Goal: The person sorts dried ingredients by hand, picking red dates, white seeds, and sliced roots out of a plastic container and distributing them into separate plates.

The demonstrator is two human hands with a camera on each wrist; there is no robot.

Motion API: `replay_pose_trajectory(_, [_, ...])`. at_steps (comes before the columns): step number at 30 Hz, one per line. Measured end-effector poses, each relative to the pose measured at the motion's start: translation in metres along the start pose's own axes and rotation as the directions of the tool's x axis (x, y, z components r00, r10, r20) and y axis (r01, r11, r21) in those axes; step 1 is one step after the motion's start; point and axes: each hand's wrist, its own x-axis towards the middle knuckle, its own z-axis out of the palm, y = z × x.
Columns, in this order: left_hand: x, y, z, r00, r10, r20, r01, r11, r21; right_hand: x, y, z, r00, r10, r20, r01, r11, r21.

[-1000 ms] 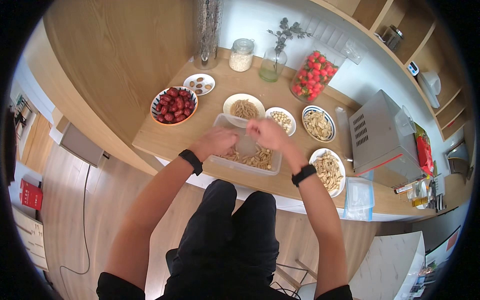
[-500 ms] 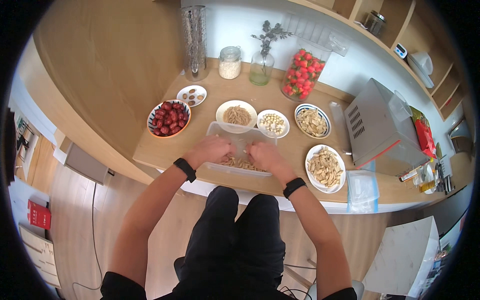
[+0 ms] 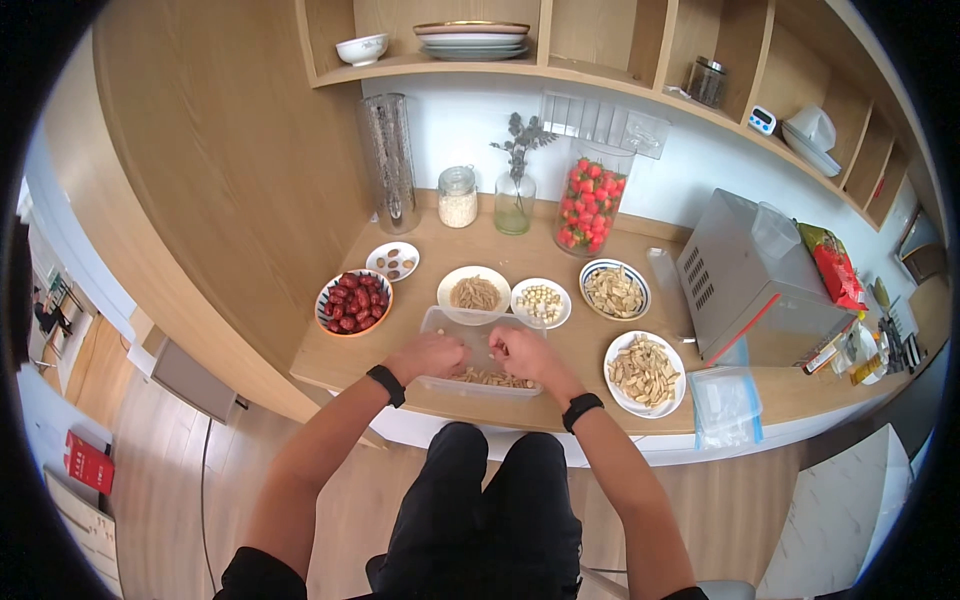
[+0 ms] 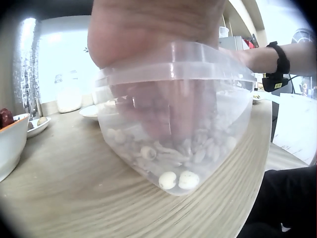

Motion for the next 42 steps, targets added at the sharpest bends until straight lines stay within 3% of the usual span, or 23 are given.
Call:
replay_pose_trajectory(5, [0.005,-0.007,0.001,0.997,-0.002,0.076,0.005,0.999,-0.036,0.003,0.009,0.002,0.998,-0.051,-0.043,0.052,0.998,0.021])
replay_pose_trajectory(7, [0.012,-0.010,-0.004,0.999,-0.002,-0.036,-0.006,0.972,-0.235,0.009,0.016,0.000,0.998,-0.064,-0.003,0.063,0.975,0.214])
replay_pose_trajectory(8, [0.015,-0.011,-0.013,0.999,-0.003,-0.035,-0.006,0.972,-0.235,0.016,0.018,-0.002,0.998,-0.064,-0.003,0.064,0.975,0.215])
replay_pose_trajectory(10, [0.028,-0.014,-0.041,0.972,-0.080,-0.221,-0.056,0.835,-0.547,0.038,0.021,-0.016,0.977,-0.161,-0.139,0.186,0.963,0.194])
replay_pose_trajectory(11, [0.039,-0.026,-0.043,0.972,-0.081,-0.219,-0.054,0.833,-0.550,0.048,0.016,-0.025,0.978,-0.158,-0.136,0.183,0.963,0.196])
replay_pose_trajectory(13, [0.064,-0.056,-0.043,0.962,-0.106,-0.250,-0.090,0.742,-0.664,0.069,0.000,-0.047,0.992,0.049,-0.120,0.012,0.886,0.463])
replay_pose_trajectory(17, [0.087,-0.081,-0.073,0.954,-0.206,-0.218,0.030,0.788,-0.615,0.112,0.006,-0.059,0.970,0.083,-0.229,0.048,0.856,0.514])
replay_pose_trajectory(19, [0.083,-0.079,-0.075,0.926,-0.274,-0.258,0.066,0.793,-0.606,0.114,0.027,-0.049,0.957,0.069,-0.283,0.051,0.916,0.397])
replay_pose_trajectory(20, [0.079,-0.078,-0.068,0.907,-0.275,-0.319,0.070,0.845,-0.530,0.105,0.031,-0.045,0.959,0.084,-0.271,0.035,0.914,0.405])
replay_pose_trajectory(21, [0.070,-0.071,-0.062,0.910,-0.283,-0.303,0.079,0.836,-0.543,0.092,0.029,-0.044,0.970,0.048,-0.238,0.026,0.954,0.298])
replay_pose_trajectory(22, [0.059,-0.063,-0.054,0.942,-0.192,-0.275,0.015,0.843,-0.538,0.080,0.026,-0.043,0.980,0.013,-0.198,0.025,0.982,0.188])
replay_pose_trajectory(23, [0.049,-0.054,-0.045,0.964,-0.096,-0.248,-0.054,0.844,-0.534,0.068,0.025,-0.038,0.982,0.026,-0.185,0.010,0.981,0.195])
replay_pose_trajectory(24, [0.038,-0.046,-0.031,0.990,-0.086,-0.116,0.021,0.881,-0.473,0.053,0.025,-0.032,0.991,-0.069,-0.118,0.078,0.995,0.069])
replay_pose_trajectory(25, [0.029,-0.034,-0.017,0.990,-0.086,-0.109,0.023,0.875,-0.483,0.039,0.024,-0.025,0.987,-0.159,-0.038,0.157,0.986,-0.052])
replay_pose_trajectory(27, [0.011,-0.012,-0.001,0.991,-0.030,0.131,0.051,0.986,-0.161,0.020,0.022,-0.009,0.988,-0.150,0.045,0.154,0.983,-0.104])
replay_pose_trajectory(28, [0.004,-0.006,0.004,0.990,-0.030,0.141,0.054,0.984,-0.168,0.008,0.023,0.003,0.988,-0.125,0.091,0.145,0.954,-0.264])
replay_pose_trajectory(29, [-0.001,-0.003,0.006,0.998,-0.042,0.055,0.050,0.987,-0.151,0.003,0.023,0.008,0.987,-0.098,0.130,0.145,0.895,-0.421])
replay_pose_trajectory(30, [-0.004,-0.001,0.006,0.998,-0.050,-0.031,0.046,0.990,-0.132,0.002,0.028,0.012,0.987,-0.095,0.130,0.141,0.898,-0.416])
replay_pose_trajectory(36, [-0.001,0.005,-0.007,0.989,-0.110,0.102,0.116,0.992,-0.059,0.007,0.039,0.015,0.980,-0.090,0.179,0.170,0.846,-0.505])
replay_pose_trajectory(40, [0.000,0.002,-0.006,0.994,-0.093,0.049,0.098,0.990,-0.101,0.007,0.033,0.009,0.977,-0.100,0.188,0.173,0.886,-0.431])
replay_pose_trajectory(42, [0.003,0.002,-0.010,0.985,-0.172,0.011,0.164,0.915,-0.368,0.006,0.023,-0.003,0.980,-0.125,0.158,0.176,0.912,-0.371])
